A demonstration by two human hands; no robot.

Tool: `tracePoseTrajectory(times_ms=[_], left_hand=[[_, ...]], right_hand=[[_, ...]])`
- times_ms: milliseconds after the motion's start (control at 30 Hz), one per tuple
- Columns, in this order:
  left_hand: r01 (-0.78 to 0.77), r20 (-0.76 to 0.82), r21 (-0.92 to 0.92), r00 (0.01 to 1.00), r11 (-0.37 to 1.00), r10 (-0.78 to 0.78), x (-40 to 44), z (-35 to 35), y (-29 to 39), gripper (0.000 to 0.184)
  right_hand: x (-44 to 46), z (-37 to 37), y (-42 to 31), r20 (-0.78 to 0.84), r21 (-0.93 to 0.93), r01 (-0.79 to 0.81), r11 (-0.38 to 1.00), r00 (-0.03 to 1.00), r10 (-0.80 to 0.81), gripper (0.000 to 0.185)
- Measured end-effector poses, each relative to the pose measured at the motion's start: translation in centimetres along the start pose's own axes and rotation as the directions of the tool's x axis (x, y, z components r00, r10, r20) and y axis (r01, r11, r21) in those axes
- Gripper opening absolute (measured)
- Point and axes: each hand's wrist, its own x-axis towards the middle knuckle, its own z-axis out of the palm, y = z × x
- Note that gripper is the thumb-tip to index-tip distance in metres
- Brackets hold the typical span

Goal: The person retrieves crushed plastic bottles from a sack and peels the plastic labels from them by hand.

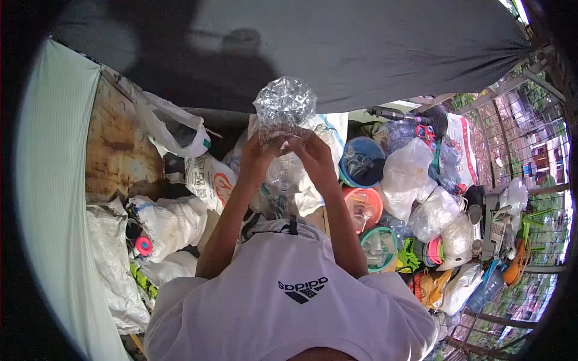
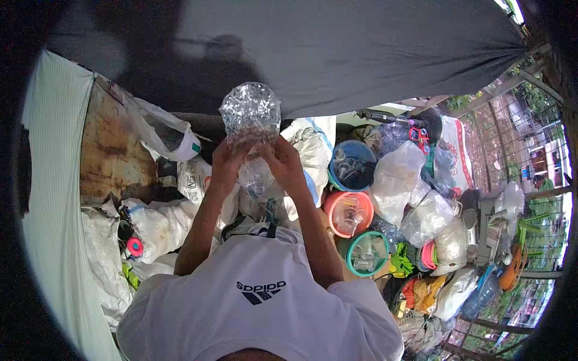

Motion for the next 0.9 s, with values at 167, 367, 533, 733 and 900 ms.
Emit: tracePoseTrajectory(times_ms=[167,367,533,733,900], left_hand=[[0.027,0.026,0.229,0.999,0.973,-0.033,1.0,-0.3,0.5,0.041],[0.101,0.078,0.136,0.991,0.986,-0.112,1.6,0.7,1.9,0.039],[0.018,0.012,0.127,1.0,0.992,-0.019,1.5,0.9,-0.3,0.03],[0.018,0.063,0.14,0.998,0.99,-0.027,0.9,2.1,1.0,0.031],[-0.083,0.132,0.224,0.99,0.971,0.054,1.2,1.4,0.9,0.033]], right_hand=[[0.1,-1.1,0.0,0.045,0.052,-0.017,0.999,0.999,0.015,0.035],[-0.3,-1.2,-0.9,0.116,-0.018,-0.086,0.996,0.989,0.088,0.043],[-0.7,-0.8,-0.6,0.056,-0.084,-0.043,0.996,0.997,0.048,0.042],[-1.5,-0.6,-1.4,-0.004,-0.026,-0.056,0.998,0.998,0.056,0.038],[-1.7,-0.6,-2.2,0.006,0.009,0.014,1.0,1.0,-0.014,0.037]])
